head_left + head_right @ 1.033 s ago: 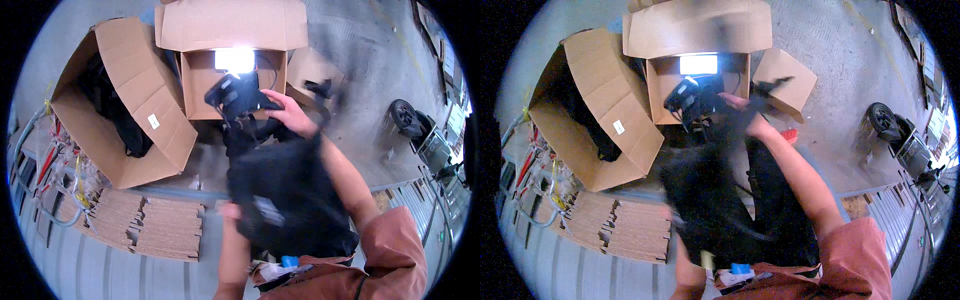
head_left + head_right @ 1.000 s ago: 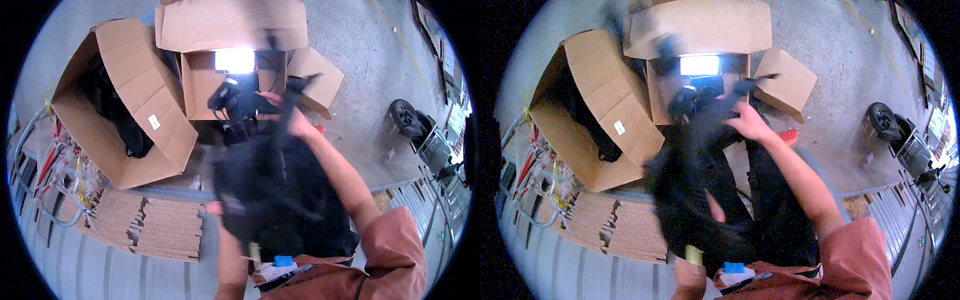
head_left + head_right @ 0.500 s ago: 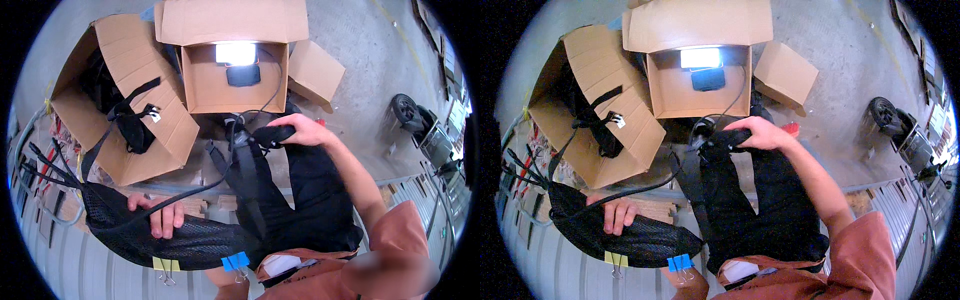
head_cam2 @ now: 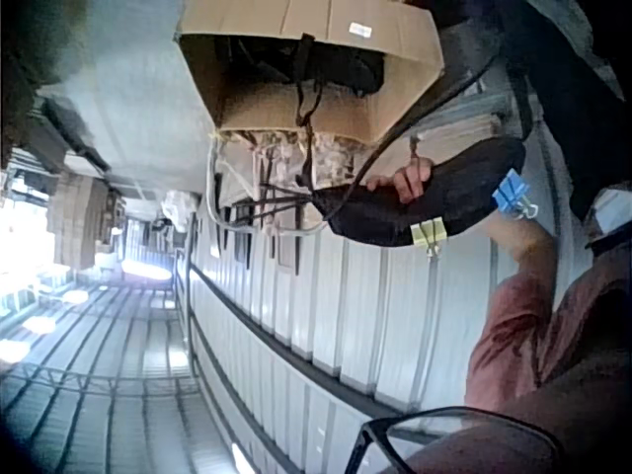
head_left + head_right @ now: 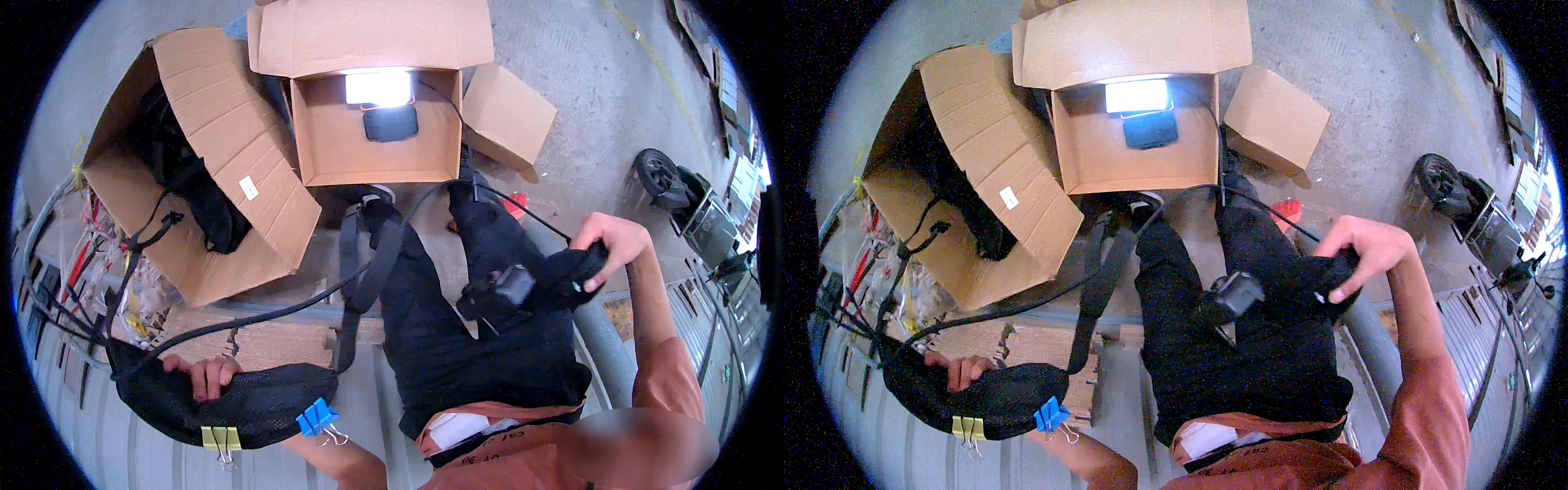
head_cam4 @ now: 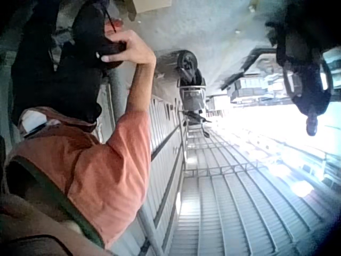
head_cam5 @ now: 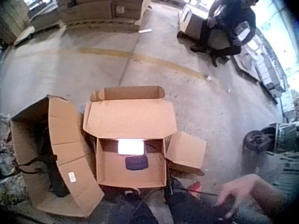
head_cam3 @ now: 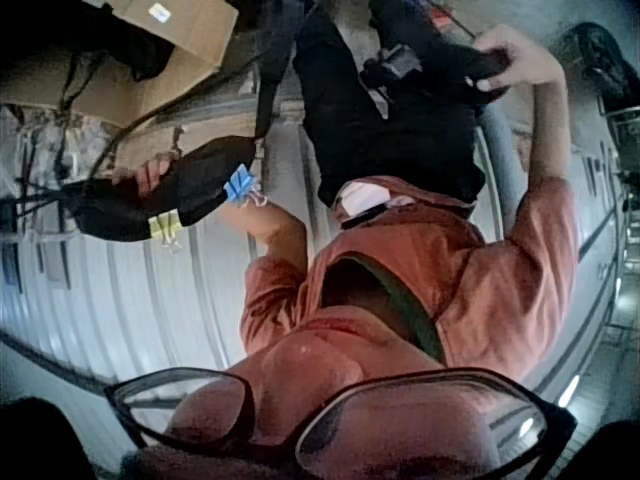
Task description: The person removes a mesh headgear and a black electronic module from cardboard boxes, attaches a binder clip to the headgear, and places the items back into a box.
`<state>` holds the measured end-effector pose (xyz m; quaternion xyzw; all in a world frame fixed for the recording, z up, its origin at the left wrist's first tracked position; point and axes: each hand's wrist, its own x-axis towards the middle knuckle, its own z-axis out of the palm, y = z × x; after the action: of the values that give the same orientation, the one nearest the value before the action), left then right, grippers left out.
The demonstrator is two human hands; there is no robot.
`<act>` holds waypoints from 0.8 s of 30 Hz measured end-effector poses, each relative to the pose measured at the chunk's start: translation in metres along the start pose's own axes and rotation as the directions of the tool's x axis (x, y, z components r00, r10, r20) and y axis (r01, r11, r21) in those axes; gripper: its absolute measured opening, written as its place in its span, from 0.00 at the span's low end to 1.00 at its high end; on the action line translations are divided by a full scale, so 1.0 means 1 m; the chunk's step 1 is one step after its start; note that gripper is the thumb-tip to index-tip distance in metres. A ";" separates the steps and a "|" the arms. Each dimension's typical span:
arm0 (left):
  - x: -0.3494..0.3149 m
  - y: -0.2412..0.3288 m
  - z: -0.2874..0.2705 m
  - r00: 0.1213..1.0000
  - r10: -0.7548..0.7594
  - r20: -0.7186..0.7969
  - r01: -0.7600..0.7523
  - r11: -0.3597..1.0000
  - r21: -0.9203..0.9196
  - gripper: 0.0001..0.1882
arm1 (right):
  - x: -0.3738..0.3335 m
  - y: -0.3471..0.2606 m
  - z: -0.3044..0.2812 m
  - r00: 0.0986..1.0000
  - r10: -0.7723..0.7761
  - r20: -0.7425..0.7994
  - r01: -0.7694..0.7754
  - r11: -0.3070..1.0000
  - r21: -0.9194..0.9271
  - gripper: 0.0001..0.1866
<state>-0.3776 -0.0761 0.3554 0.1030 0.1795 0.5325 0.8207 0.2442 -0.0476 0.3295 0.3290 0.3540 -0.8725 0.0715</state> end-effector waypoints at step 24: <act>-0.143 -0.054 0.039 0.825 0.264 -0.500 0.076 0.824 0.561 0.31 | 0.136 -0.032 0.061 0.661 -0.242 -0.710 0.251 0.963 -0.095 0.26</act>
<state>-0.3689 -0.2277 0.3977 0.1873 0.5525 0.5043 0.6367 0.0958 -0.0499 0.2955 0.5915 0.3899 -0.6790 -0.1925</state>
